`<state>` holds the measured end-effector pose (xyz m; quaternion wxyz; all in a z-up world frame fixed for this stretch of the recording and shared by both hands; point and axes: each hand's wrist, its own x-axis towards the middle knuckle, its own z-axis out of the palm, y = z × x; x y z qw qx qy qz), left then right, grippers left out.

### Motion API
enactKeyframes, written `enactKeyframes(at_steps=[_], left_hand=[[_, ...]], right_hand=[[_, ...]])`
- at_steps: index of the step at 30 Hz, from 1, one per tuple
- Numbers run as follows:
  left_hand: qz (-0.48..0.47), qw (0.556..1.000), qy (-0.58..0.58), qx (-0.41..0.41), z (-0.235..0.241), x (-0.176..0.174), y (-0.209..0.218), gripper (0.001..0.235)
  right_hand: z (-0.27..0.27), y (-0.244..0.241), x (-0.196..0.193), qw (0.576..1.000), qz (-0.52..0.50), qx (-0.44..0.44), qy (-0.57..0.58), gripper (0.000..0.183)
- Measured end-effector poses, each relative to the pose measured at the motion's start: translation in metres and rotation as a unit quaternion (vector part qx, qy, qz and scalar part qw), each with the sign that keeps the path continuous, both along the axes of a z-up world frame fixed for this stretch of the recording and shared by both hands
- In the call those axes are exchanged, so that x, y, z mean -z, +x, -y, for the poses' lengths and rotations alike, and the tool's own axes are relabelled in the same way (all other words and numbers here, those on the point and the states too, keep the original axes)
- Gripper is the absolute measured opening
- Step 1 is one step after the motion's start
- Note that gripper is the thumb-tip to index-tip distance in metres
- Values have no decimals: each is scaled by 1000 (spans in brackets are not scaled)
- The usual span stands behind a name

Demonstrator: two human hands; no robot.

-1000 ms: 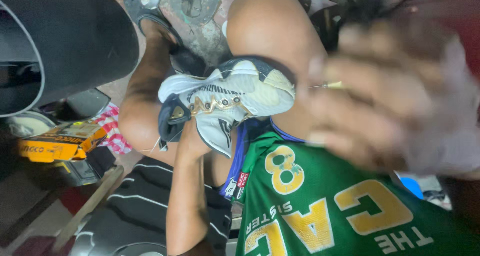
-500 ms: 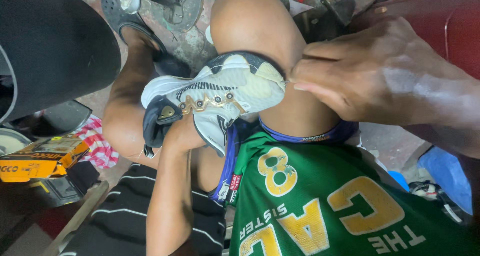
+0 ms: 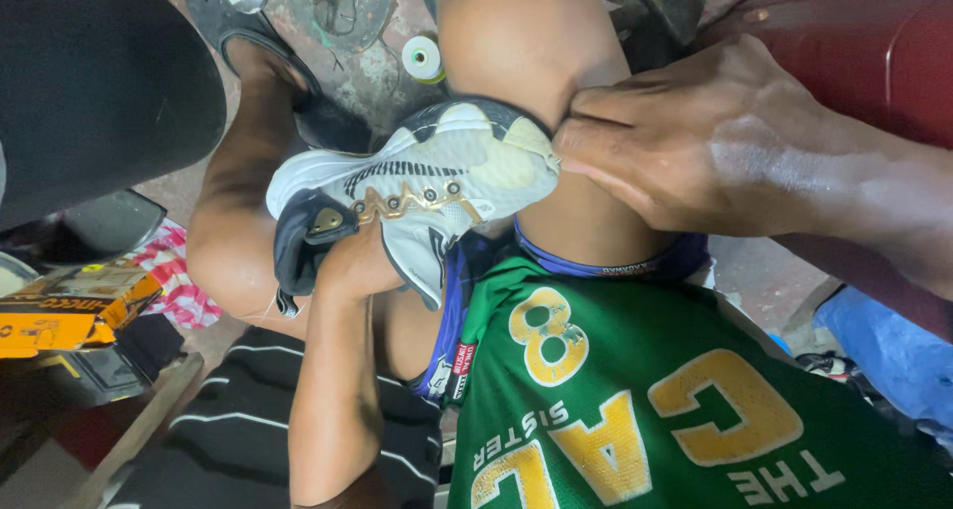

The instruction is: The person sits on the floor and sews a white and black shoe using a needle and white thread. They repeatedly push the needle through the shoe's upper and pull the thread to secure stitches.

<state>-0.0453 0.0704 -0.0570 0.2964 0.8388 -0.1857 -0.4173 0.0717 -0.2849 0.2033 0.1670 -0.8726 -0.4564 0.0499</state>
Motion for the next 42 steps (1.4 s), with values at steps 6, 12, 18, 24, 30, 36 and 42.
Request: enactKeyframes(at_steps=[6,12,18,24,30,36,42], left_hand=[[7,1000,-8,27,-4,-1,2,84],[-38,999,-10,11,-1,-3,7,76],[78,995,-58,-9,8,-15,-4,65],[42,992,-47,-114,40,-73,17,46],[115,983,-100,-106,46,-73,21,45],[148,968,-159,-124,42,-71,22,43],[75,949,-230,-201,50,-90,28,34]], right_hand=[[9,1,8,999,-12,-21,-30,16],[4,-5,13,999,-1,-18,-31,17],[5,-10,9,1000,-9,16,-9,16],[3,-19,-5,984,45,-13,-172,19],[7,-13,4,992,110,10,-57,15],[35,-8,16,984,86,59,-142,52],[12,-19,1,973,166,111,-112,35]])
